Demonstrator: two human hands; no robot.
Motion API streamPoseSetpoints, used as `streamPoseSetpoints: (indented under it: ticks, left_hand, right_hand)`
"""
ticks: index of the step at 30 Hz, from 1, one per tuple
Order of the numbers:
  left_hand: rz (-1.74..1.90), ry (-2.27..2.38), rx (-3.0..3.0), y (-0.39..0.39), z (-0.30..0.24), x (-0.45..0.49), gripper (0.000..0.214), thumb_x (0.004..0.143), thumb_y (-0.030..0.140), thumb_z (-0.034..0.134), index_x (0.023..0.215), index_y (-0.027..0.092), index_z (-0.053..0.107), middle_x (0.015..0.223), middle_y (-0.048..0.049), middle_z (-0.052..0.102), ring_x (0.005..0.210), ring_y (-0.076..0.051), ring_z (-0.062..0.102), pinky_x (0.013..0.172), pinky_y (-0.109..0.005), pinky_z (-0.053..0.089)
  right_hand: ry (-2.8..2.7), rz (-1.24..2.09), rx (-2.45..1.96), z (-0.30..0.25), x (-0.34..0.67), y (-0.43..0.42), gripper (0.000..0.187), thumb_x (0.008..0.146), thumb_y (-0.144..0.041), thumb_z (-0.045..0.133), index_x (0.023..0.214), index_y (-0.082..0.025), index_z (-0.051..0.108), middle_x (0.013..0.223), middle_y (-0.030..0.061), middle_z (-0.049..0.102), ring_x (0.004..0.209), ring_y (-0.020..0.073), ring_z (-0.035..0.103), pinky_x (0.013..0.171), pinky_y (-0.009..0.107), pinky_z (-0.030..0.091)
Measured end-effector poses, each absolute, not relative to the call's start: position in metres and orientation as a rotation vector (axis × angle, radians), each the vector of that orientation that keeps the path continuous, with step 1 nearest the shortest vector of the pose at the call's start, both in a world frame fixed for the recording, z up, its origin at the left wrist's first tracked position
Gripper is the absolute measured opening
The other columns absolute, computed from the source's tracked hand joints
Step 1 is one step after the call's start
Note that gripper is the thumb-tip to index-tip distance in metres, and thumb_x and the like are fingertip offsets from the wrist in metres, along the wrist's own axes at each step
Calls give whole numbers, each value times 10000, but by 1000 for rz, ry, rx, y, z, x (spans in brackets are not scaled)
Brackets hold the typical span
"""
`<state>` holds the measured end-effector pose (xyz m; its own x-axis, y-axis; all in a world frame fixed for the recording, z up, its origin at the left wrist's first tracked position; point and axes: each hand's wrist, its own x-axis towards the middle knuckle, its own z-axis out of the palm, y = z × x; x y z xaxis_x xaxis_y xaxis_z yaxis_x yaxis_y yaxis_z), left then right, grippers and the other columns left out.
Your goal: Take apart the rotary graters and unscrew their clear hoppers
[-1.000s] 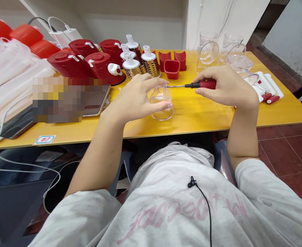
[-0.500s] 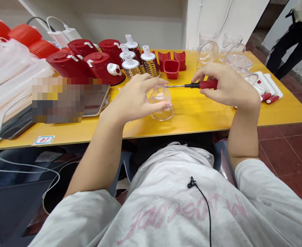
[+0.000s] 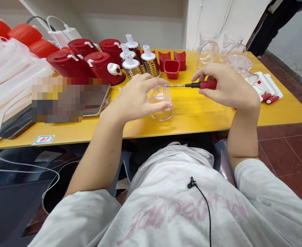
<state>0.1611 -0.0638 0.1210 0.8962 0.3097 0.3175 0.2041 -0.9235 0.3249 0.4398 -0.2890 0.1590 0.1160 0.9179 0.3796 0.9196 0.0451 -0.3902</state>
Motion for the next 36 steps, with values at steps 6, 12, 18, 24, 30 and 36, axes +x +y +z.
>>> streamPoseSetpoints:
  ticks: [6, 12, 18, 24, 30, 36]
  left_hand:
    - [527, 391, 2773, -64, 121, 161, 770, 1070, 790, 797, 1683, 324, 822, 1589, -155, 813, 1548, -501, 756, 1419, -643, 557]
    - [538, 390, 2744, -65, 122, 161, 726, 1043, 789, 835, 1635, 368, 845, 1564, -146, 825, 1538, -510, 762, 1408, -659, 561]
    - [536, 412, 2751, -66, 122, 161, 734, 1042, 782, 822, 1641, 360, 839, 1565, -144, 833, 1546, -500, 759, 1418, -648, 558]
    - [532, 406, 2738, -66, 123, 160, 751, 1048, 827, 804, 1640, 365, 837, 1569, -113, 819, 1535, -473, 744, 1414, -635, 554]
    - [535, 402, 2741, -65, 123, 161, 720, 1033, 794, 814, 1618, 376, 838, 1560, -135, 824, 1540, -499, 753, 1406, -647, 558]
    - [519, 408, 2726, -68, 125, 161, 767, 1018, 846, 789, 1616, 369, 845, 1571, -123, 810, 1541, -504, 745, 1414, -662, 543]
  right_hand:
    - [-1759, 25, -1836, 155, 439, -288, 332, 1019, -349, 984, 1346, -360, 929, 1383, 65, 975, 1252, 402, 894, 1124, 568, 730]
    - [-1723, 100, -1831, 163, 434, -291, 263, 1021, -426, 970, 1280, -379, 969, 1276, 67, 989, 1245, 421, 891, 1089, 580, 732]
    - [-1734, 108, -1824, 163, 439, -291, 308, 979, -441, 1012, 1281, -387, 982, 1295, 69, 986, 1284, 442, 880, 1114, 606, 735]
    - [-1724, 97, -1833, 163, 440, -290, 268, 989, -397, 1006, 1253, -382, 960, 1371, 81, 966, 1291, 438, 866, 1145, 619, 716]
    - [-1716, 78, -1826, 162, 440, -290, 283, 984, -430, 1036, 1250, -398, 942, 1308, 66, 960, 1306, 446, 865, 1051, 594, 733]
    - [-1740, 104, -1818, 163, 439, -288, 290, 993, -459, 1012, 1271, -400, 957, 1316, 57, 979, 1232, 415, 878, 1069, 577, 719]
